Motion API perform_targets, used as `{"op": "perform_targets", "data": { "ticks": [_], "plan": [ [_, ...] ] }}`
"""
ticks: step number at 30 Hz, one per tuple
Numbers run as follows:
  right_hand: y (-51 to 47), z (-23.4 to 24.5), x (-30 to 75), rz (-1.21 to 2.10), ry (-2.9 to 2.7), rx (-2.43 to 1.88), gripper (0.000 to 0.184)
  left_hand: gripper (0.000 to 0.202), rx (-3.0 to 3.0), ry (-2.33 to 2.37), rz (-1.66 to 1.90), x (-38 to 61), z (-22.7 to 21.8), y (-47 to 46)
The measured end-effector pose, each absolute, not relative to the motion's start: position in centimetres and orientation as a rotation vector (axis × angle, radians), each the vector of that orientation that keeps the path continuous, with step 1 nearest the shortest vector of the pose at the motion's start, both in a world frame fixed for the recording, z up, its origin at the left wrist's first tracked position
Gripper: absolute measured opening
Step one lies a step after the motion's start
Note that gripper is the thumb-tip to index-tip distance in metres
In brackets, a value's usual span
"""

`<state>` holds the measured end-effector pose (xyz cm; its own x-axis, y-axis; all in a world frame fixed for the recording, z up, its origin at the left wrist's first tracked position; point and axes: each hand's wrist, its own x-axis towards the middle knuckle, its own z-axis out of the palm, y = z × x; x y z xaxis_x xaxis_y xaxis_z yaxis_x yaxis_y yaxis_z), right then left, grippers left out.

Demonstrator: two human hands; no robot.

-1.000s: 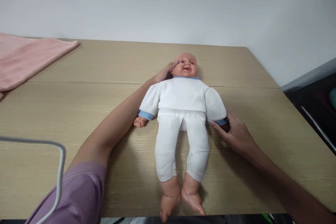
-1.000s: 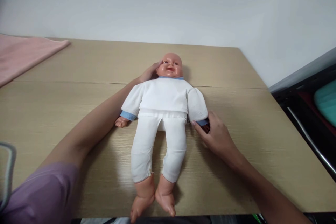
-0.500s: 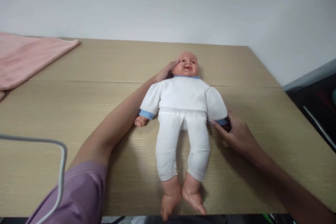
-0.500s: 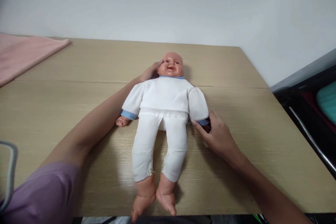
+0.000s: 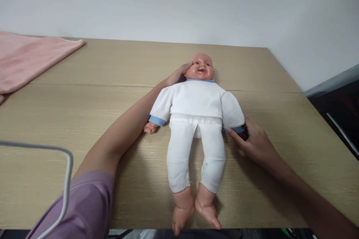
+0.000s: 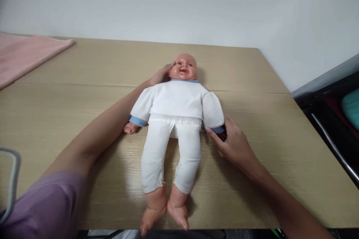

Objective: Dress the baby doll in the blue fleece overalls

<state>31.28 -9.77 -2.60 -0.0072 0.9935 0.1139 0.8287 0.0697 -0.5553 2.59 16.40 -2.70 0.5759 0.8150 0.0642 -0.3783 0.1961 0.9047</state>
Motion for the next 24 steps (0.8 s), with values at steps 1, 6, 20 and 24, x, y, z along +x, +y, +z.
{"op": "perform_targets", "data": {
  "ticks": [1, 6, 20, 24],
  "plan": [
    [-9.76, -2.61, 31.29, 0.452, -1.881, -1.805, 0.048, 0.053, 1.058, 0.496, 0.892, 2.66, -2.76, 16.4],
    [-9.84, -2.33, 31.15, 0.436, -1.879, -1.803, 0.05, 0.056, 1.048, 0.498, 0.879, 2.85, -3.19, 16.67],
    [-9.84, -2.22, 31.12, 0.462, -1.868, -1.814, 0.049, 0.057, 1.079, 0.503, 0.863, 2.51, -3.15, 17.13],
    [-9.87, -2.23, 31.16, 0.466, -1.874, -1.806, 0.051, 0.056, 1.004, 0.507, 0.89, 2.63, -3.1, 16.89]
  ]
}}
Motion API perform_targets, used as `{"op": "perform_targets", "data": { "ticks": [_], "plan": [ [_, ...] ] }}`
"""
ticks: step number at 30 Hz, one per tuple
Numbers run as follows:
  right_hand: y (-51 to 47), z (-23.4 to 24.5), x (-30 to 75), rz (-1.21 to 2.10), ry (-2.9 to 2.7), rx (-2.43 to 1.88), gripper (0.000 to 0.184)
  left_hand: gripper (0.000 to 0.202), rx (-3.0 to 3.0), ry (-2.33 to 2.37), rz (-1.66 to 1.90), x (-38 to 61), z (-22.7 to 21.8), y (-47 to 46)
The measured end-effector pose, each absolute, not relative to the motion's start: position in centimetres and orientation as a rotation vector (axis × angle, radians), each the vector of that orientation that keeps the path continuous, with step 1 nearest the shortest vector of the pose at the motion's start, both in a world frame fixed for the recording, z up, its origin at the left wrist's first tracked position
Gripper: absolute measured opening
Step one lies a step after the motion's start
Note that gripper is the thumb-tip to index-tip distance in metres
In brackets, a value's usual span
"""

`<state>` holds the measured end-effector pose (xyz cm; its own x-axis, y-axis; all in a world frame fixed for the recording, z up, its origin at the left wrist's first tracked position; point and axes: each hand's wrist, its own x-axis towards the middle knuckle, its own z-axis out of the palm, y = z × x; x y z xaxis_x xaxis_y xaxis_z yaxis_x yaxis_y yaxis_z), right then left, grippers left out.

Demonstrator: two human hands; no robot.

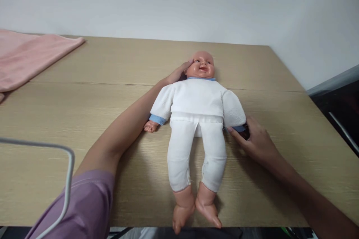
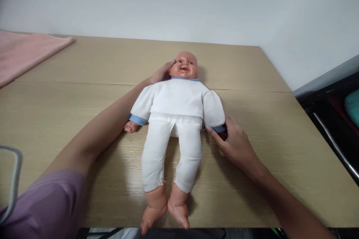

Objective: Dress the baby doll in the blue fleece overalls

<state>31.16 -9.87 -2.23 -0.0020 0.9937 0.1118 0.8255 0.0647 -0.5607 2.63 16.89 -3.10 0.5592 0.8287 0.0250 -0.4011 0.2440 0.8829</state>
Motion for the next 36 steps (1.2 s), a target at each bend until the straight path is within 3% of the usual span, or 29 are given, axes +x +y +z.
{"op": "perform_targets", "data": {
  "ticks": [36],
  "plan": [
    [-9.91, -2.42, 31.2, 0.475, -1.876, -1.799, 0.048, 0.058, 1.016, 0.525, 0.882, 2.79, -3.09, 16.65]
  ]
}}
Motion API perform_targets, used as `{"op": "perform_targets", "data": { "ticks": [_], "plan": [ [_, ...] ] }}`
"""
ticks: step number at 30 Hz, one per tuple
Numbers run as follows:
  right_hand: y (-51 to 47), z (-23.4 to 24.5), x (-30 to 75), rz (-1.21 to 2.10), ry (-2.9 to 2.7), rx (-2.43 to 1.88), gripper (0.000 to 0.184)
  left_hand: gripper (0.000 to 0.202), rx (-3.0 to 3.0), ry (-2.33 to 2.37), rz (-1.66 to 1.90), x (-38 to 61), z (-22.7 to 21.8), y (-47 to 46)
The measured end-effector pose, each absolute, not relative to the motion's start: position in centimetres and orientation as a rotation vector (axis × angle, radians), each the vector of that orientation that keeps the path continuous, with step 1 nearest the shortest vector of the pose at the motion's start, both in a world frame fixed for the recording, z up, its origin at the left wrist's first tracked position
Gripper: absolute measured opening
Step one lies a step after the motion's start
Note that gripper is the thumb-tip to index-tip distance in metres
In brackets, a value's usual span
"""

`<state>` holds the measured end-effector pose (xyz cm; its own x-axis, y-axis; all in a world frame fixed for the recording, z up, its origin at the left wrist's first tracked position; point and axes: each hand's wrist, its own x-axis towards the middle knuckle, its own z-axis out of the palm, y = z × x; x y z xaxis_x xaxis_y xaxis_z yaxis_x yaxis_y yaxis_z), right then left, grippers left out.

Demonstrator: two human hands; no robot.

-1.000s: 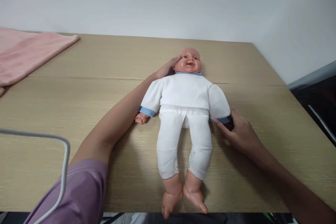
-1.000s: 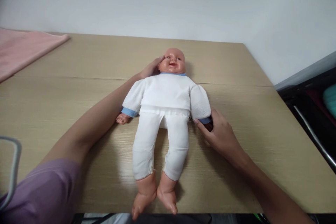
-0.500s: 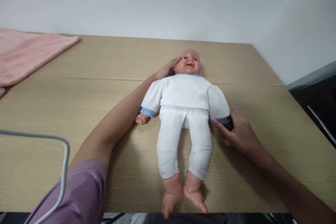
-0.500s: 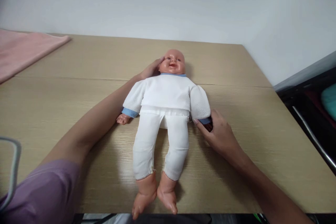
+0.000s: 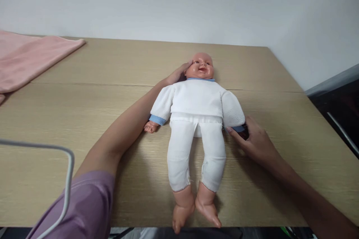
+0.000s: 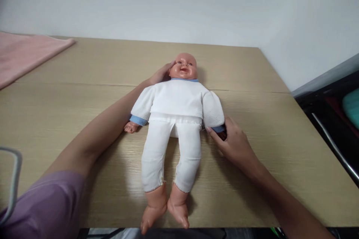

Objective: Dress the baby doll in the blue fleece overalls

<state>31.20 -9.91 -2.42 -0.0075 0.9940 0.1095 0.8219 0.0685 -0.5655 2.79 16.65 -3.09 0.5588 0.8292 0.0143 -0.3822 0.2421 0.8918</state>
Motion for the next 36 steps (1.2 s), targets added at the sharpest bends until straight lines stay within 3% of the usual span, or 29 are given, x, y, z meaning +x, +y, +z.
{"op": "perform_targets", "data": {
  "ticks": [24, 28, 33, 36],
  "plan": [
    [-9.1, -2.6, 31.6, 0.409, -1.794, -1.822, 0.054, 0.056, 1.184, 0.564, 0.912, 2.3, -1.9, 15.6],
    [-8.5, -2.8, 31.9, 0.388, -1.735, -1.8, 0.058, 0.049, 1.26, 0.827, 0.954, 0.8, -1.9, 16.4],
    [-7.9, -4.2, 32.6, 0.273, -1.723, -1.712, 0.079, 0.033, 1.567, 1.217, 1.112, -1.9, -1.3, 16.2],
    [-7.2, -4.3, 33.6, 0.15, -1.635, -1.649, 0.073, 0.028, 1.794, 1.279, 1.282, -2.6, -0.7, 15.3]
  ]
}}
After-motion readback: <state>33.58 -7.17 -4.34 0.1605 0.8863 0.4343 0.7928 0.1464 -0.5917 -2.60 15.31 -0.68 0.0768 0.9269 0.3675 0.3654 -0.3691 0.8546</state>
